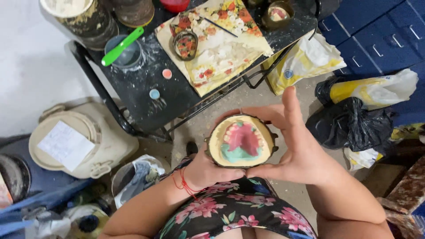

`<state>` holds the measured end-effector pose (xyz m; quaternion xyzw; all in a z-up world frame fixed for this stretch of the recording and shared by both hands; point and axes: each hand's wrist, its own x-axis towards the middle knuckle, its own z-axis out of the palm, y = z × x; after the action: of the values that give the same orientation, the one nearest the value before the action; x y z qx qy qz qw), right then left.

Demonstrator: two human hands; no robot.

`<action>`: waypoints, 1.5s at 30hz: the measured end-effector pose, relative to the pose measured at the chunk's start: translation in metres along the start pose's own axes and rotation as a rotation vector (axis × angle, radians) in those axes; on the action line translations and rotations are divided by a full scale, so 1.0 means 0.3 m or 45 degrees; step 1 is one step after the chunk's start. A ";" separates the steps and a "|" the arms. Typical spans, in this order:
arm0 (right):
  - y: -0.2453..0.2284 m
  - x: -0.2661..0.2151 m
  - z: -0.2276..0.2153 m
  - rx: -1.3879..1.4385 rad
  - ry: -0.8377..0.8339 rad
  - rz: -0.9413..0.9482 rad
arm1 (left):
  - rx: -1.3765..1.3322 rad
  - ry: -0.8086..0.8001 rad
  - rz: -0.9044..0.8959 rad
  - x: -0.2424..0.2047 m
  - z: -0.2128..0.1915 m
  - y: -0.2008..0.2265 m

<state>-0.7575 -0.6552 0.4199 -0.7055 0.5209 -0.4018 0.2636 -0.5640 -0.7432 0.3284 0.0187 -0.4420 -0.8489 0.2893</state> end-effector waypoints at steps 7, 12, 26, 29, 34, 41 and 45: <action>0.091 0.183 0.063 -0.104 -0.067 -0.013 | -0.048 -0.012 -0.023 0.058 -0.195 0.073; 0.221 0.247 0.152 -0.299 -0.258 0.094 | 0.288 0.010 -0.008 0.067 -0.340 0.051; 1.102 0.429 0.046 -0.284 -0.231 0.036 | 0.762 0.689 -0.660 0.175 -0.578 -0.107; 1.237 0.502 -0.010 -0.294 -0.360 0.024 | 0.808 0.868 -0.657 0.270 -0.533 -0.124; 1.350 0.583 -0.051 -0.230 -0.611 -0.032 | 0.900 1.090 -0.643 0.378 -0.472 -0.234; 1.536 0.677 -0.123 -0.200 -0.672 -0.193 | 2.152 1.482 -0.303 0.434 -0.673 -0.369; 1.789 0.757 -0.182 -0.665 -0.337 -0.139 | 2.497 1.735 -0.410 0.447 -0.799 -0.300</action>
<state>-1.0536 -1.0385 0.0913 -0.8226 0.5292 -0.1723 0.1168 -0.6494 -0.9488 0.1439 0.7299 -0.6482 0.0059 0.2167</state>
